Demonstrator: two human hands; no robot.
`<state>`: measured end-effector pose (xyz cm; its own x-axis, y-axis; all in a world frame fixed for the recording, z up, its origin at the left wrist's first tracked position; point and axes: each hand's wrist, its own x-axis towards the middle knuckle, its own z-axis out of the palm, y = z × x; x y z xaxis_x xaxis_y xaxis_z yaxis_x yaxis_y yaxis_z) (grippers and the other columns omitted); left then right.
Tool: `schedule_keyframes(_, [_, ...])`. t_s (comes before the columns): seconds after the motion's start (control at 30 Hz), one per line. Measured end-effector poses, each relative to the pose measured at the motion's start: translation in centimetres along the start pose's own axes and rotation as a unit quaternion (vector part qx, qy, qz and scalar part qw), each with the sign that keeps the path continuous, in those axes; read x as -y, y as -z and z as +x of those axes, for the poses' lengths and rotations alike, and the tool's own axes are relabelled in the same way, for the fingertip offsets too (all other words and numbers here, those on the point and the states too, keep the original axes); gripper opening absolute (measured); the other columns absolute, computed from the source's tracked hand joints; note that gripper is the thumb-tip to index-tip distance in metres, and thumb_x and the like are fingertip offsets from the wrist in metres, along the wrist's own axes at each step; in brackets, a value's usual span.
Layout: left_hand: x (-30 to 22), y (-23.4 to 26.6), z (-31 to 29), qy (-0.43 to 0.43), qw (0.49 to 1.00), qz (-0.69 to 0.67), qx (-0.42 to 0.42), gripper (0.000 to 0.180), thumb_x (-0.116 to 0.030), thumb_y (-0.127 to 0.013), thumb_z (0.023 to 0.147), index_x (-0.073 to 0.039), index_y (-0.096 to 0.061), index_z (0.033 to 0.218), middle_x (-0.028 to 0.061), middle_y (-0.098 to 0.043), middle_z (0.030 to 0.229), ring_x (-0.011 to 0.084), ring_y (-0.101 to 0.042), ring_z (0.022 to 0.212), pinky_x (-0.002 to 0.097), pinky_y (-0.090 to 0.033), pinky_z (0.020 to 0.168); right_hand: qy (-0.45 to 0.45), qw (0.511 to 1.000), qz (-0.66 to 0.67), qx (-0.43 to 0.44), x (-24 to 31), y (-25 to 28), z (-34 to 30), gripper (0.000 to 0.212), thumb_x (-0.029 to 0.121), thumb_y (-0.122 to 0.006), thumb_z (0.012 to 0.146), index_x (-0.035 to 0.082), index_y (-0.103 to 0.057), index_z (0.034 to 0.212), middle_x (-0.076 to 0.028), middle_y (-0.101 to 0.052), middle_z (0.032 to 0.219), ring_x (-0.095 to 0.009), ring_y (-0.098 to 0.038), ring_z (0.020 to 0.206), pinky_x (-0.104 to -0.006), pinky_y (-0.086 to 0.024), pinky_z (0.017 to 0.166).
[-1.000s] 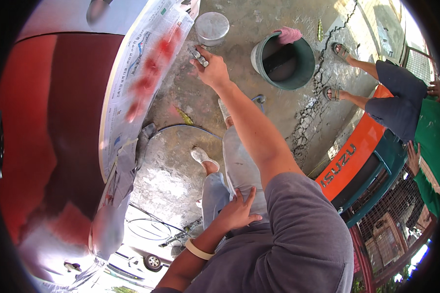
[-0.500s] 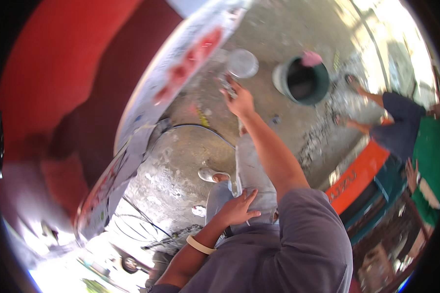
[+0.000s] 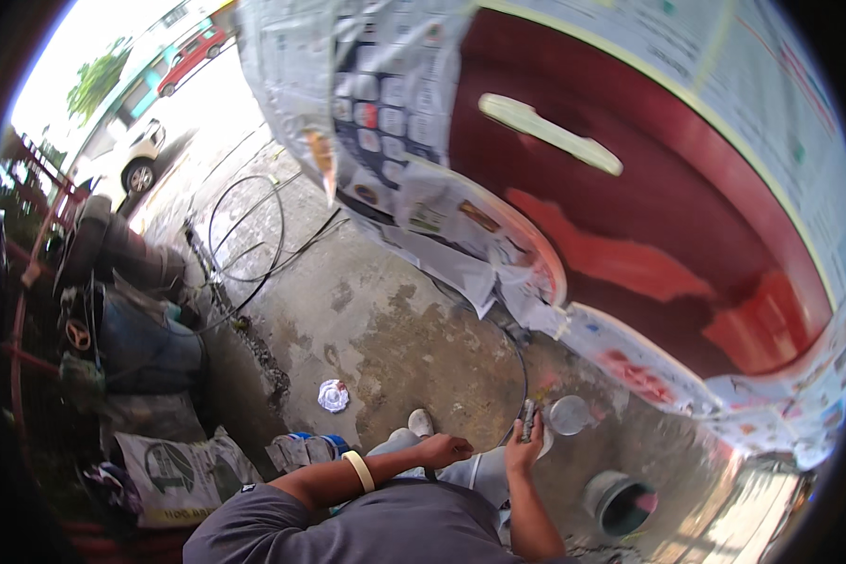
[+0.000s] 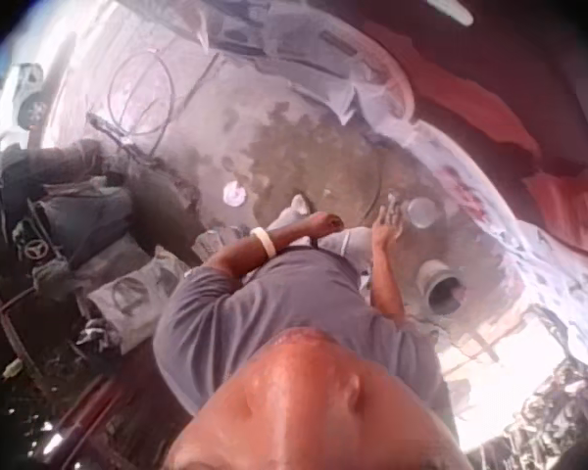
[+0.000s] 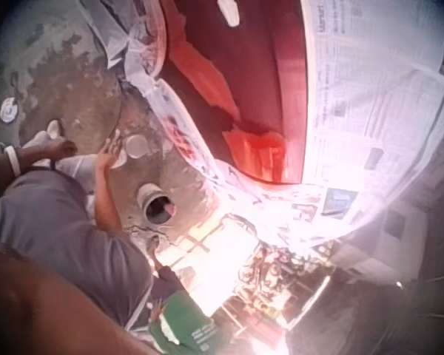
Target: The person uses a spray gun to apply red paint to a car door panel that is masked with newspaper. They then walk to a workbench, pour red paint into a funnel, and clean the spray gun with a cloth.
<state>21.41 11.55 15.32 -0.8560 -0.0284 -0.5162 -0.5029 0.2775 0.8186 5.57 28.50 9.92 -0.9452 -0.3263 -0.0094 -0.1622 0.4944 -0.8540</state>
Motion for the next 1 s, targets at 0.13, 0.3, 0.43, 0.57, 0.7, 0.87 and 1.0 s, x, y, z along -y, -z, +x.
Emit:
schedule_keyframes(0.13, [3.2, 7.2, -2.5, -0.031, 0.997, -0.052, -0.042, 0.042, -0.038, -0.064, 0.102, -0.004, -0.070, 0.125, 0.0182, -0.075, 0.117, 0.0345, -0.072, 0.109, 0.0428, -0.055, 0.095, 0.098, 0.990, 0.037, 0.092, 10.7, -9.4, 1.2, 0.053, 0.017, -0.072, 0.096, -0.004, -0.056, 0.142, -0.027, -0.062, 0.138, -0.042, -0.059, 0.131, -0.0435, -0.046, 0.110])
schedule_keyframes(0.3, [8.5, 12.3, -7.1, -0.022, 0.958, -0.260, -0.121, 0.051, -0.046, -0.051, 0.109, -0.010, -0.059, 0.143, 0.0106, -0.072, 0.121, 0.0235, -0.068, 0.112, 0.0380, -0.053, 0.091, 0.208, 0.950, 0.091, 0.212, 27.7, -21.9, 0.6, 0.051, 0.014, -0.072, 0.097, -0.004, -0.057, 0.142, -0.026, -0.066, 0.134, -0.037, -0.064, 0.125, -0.0409, -0.047, 0.108])
schedule_keyframes(0.43, [11.9, 18.6, -8.4, -0.057, 0.883, -0.426, -0.191, 0.051, -0.050, -0.040, 0.112, -0.011, -0.054, 0.143, 0.0035, -0.064, 0.122, 0.0152, -0.060, 0.107, 0.0309, -0.048, 0.093, 0.260, 0.928, 0.100, 0.248, 36.1, -31.7, 1.0, 0.050, 0.013, -0.071, 0.098, -0.003, -0.056, 0.143, -0.025, -0.066, 0.134, -0.033, -0.064, 0.125, -0.0386, -0.048, 0.107])
schedule_keyframes(0.57, [16.1, 27.4, -8.7, -0.152, 0.804, -0.516, -0.252, 0.047, -0.048, -0.037, 0.114, -0.008, -0.054, 0.133, 0.0041, -0.060, 0.113, 0.0149, -0.059, 0.103, 0.0294, -0.047, 0.094, 0.210, 0.921, 0.146, 0.294, 41.1, -43.1, 2.9, 0.051, 0.010, -0.070, 0.099, -0.003, -0.054, 0.145, -0.020, -0.069, 0.129, -0.024, -0.067, 0.115, -0.0356, -0.051, 0.101])
schedule_keyframes(0.7, [18.8, 39.0, -10.3, -0.170, 0.731, -0.548, -0.370, 0.038, -0.044, -0.036, 0.115, -0.009, -0.050, 0.121, -0.0031, -0.046, 0.082, 0.0101, -0.045, 0.067, 0.0268, -0.040, 0.063, 0.195, 0.919, 0.178, 0.291, 47.3, -55.5, 4.6, 0.054, 0.010, -0.070, 0.097, -0.005, -0.052, 0.145, -0.024, -0.066, 0.132, -0.029, -0.064, 0.120, -0.0375, -0.048, 0.104])
schedule_keyframes(0.87, [22.4, 57.0, -12.3, -0.103, 0.652, -0.463, -0.592, 0.040, -0.046, -0.046, 0.112, -0.009, -0.059, 0.110, -0.0067, -0.043, 0.069, 0.0039, -0.042, 0.058, 0.0245, -0.035, 0.051, 0.169, 0.911, 0.204, 0.315, 60.1, -70.9, 7.8, 0.057, 0.016, -0.068, 0.098, -0.006, -0.049, 0.146, -0.029, -0.061, 0.137, -0.041, -0.059, 0.129, -0.0435, -0.044, 0.110])
schedule_keyframes(1.0, [22.8, 70.9, -15.9, -0.065, 0.571, -0.423, -0.700, 0.044, -0.047, -0.051, 0.110, -0.005, -0.064, 0.101, -0.0060, -0.047, 0.063, 0.0041, -0.043, 0.055, 0.0243, -0.036, 0.050, 0.173, 0.904, 0.207, 0.333, 70.7, -82.0, 8.4, 0.059, 0.022, -0.067, 0.100, -0.006, -0.047, 0.148, -0.029, -0.060, 0.135, -0.043, -0.059, 0.125, -0.0458, -0.045, 0.107])
